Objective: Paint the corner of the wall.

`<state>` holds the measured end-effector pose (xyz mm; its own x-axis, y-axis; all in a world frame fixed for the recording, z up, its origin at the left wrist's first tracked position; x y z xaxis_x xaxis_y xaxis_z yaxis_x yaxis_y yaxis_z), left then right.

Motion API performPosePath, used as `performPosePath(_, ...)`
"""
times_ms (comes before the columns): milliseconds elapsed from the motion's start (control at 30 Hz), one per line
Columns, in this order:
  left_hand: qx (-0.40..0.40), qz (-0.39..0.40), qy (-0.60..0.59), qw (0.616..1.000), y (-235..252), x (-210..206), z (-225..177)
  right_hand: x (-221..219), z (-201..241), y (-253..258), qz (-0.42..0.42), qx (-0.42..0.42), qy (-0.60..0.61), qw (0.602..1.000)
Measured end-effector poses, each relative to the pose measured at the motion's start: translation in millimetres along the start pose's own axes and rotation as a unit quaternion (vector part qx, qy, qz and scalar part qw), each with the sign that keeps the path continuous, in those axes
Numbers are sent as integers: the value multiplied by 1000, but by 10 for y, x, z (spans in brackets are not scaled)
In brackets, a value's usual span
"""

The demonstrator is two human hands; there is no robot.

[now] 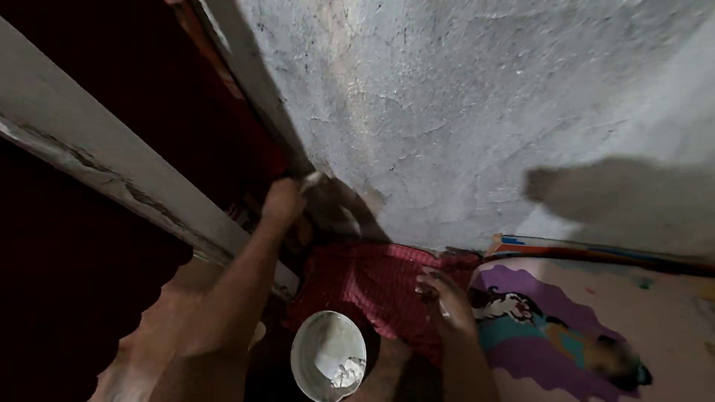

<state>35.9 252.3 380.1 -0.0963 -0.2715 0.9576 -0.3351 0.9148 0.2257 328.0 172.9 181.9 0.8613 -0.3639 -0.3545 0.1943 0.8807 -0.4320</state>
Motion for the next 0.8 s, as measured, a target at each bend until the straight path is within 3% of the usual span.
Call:
performPosePath(100, -16, -121, -39, 992, -75, 496, -53, 6, 20, 14, 0, 5, -4, 1000)
performPosePath(200, -33, -154, -77, 984, -336, 525, 30, 54, 22, 41, 6, 9, -34, 999)
performPosePath(433, -10, 7, -116, 993, -1550, 224, 572, 120, -52, 35, 2, 9, -27, 1000)
performPosePath(633, -11, 251, -27, 968, -2480, -275, 1163, 54, -61, 17, -18, -3, -52, 998)
performPosePath(800, -18, 301, -4, 953, -2721, -804, 1311, 9, -92, -41, -18, 0, -76, 997)
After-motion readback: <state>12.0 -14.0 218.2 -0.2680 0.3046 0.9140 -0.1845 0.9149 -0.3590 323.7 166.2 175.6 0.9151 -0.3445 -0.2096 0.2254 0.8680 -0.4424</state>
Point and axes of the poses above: each hand's wrist, its own y-axis towards the middle knuckle, its own x-axis out of the back of the hand, z = x × y, the point moved 1 cm from there along y, towards the middle knuckle, and after that the axes turned 9 degrees about -z, right-handed, at the moved point
